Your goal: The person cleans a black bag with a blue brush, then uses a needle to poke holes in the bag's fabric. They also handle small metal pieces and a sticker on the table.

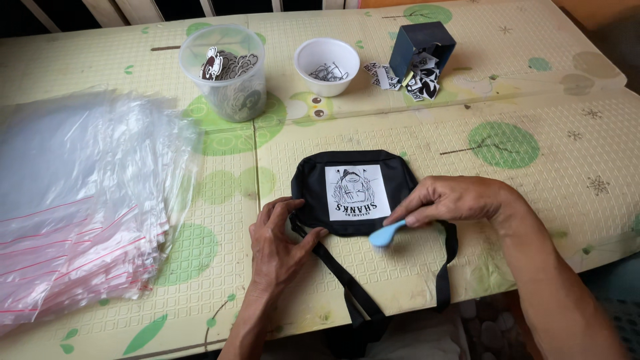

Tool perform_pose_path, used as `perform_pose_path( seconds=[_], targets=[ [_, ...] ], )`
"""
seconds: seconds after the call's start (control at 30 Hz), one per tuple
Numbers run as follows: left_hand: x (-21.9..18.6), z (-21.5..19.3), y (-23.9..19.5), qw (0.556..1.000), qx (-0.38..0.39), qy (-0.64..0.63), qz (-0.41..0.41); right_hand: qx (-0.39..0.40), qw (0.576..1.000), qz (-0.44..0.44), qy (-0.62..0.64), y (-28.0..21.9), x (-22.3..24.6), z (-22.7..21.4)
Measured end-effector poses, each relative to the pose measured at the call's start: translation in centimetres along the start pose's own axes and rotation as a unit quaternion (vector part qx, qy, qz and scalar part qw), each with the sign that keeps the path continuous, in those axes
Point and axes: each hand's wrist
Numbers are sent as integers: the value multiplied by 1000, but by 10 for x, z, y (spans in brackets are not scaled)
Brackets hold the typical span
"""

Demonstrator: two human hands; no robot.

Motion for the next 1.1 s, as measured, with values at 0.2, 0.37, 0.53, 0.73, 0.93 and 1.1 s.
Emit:
perform_pose_path(
  seconds=[0.2,0.37,0.53,0.73,0.93,1.1],
  targets=[
    [-4,-3,0,1000,4,3,7,-247,969,13,-10,0,-11,6],
    [-1,-2,-1,1000,2,2,4,-204,977,-15,52,-7,0,6],
    [-2,-1,0,1000,1,11,7,-274,961,11,38,-15,-10,-1],
    [-2,0,-2,1000,8,17,9,-344,934,-62,71,-20,-33,0],
    [1,1,-2,999,15,36,5,-93,991,38,89,-37,-33,-16],
    [-1,0,-2,1000,3,2,1,-304,945,110,48,-44,3,16]
  ],
)
Point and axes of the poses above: each hand's wrist, its own y-axis towards the middle knuckle, its own z-axis out of the palm, x = y × z, and after that the axes turned 1 degree about x, right-handed
